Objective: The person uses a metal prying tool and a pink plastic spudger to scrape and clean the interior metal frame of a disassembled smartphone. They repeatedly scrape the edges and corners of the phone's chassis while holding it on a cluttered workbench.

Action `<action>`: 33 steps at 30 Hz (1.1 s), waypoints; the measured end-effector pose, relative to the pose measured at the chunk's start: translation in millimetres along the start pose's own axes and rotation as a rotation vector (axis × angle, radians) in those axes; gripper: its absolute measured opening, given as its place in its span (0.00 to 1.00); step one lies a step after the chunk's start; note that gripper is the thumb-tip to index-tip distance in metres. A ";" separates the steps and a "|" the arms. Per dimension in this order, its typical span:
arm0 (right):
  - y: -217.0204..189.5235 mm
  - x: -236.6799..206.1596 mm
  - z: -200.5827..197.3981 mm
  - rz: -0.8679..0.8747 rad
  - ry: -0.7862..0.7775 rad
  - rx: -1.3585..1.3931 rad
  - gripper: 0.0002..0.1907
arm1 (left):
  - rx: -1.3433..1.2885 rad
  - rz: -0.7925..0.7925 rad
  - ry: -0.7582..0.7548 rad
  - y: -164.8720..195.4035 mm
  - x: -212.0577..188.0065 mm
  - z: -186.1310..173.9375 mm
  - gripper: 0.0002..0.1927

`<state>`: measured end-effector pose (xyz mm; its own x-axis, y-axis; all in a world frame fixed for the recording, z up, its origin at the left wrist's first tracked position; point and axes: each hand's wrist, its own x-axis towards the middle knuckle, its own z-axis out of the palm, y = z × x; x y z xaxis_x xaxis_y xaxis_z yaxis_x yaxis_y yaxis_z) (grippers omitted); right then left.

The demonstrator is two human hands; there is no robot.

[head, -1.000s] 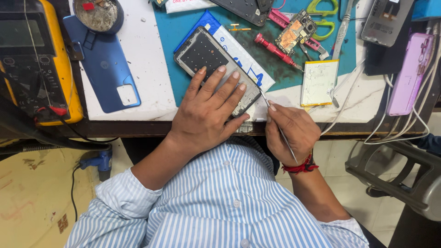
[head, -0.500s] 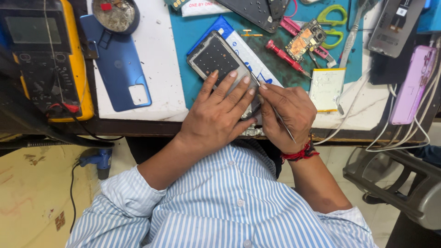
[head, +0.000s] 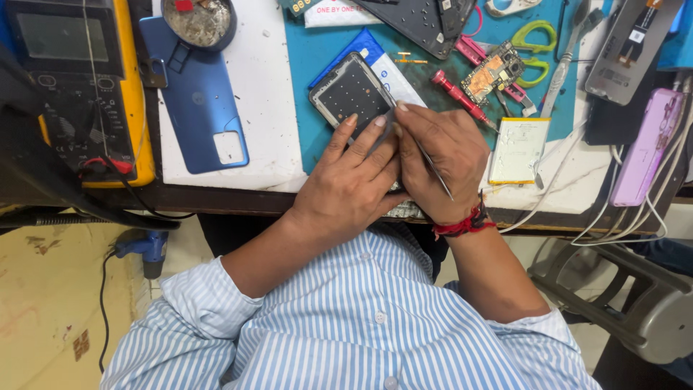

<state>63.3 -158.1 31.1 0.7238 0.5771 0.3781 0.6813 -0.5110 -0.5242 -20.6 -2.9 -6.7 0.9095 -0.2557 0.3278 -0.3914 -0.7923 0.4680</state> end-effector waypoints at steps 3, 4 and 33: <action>0.9 11.6 9.4 -0.004 0.022 -0.004 0.11 | 0.015 0.009 0.008 -0.2 -0.3 -0.1 0.30; 0.9 13.9 10.6 -0.005 0.024 0.008 0.11 | 0.024 0.016 0.017 -0.4 0.2 0.2 0.30; 40.4 25.0 29.6 0.393 0.183 0.809 0.13 | -0.067 0.006 -0.029 -2.2 2.0 -3.2 0.34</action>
<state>105.6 -145.4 -3.2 0.9402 0.3113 0.1385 0.1483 -0.0079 -0.9889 -18.4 0.0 -4.5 0.9104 -0.2772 0.3071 -0.4045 -0.7523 0.5201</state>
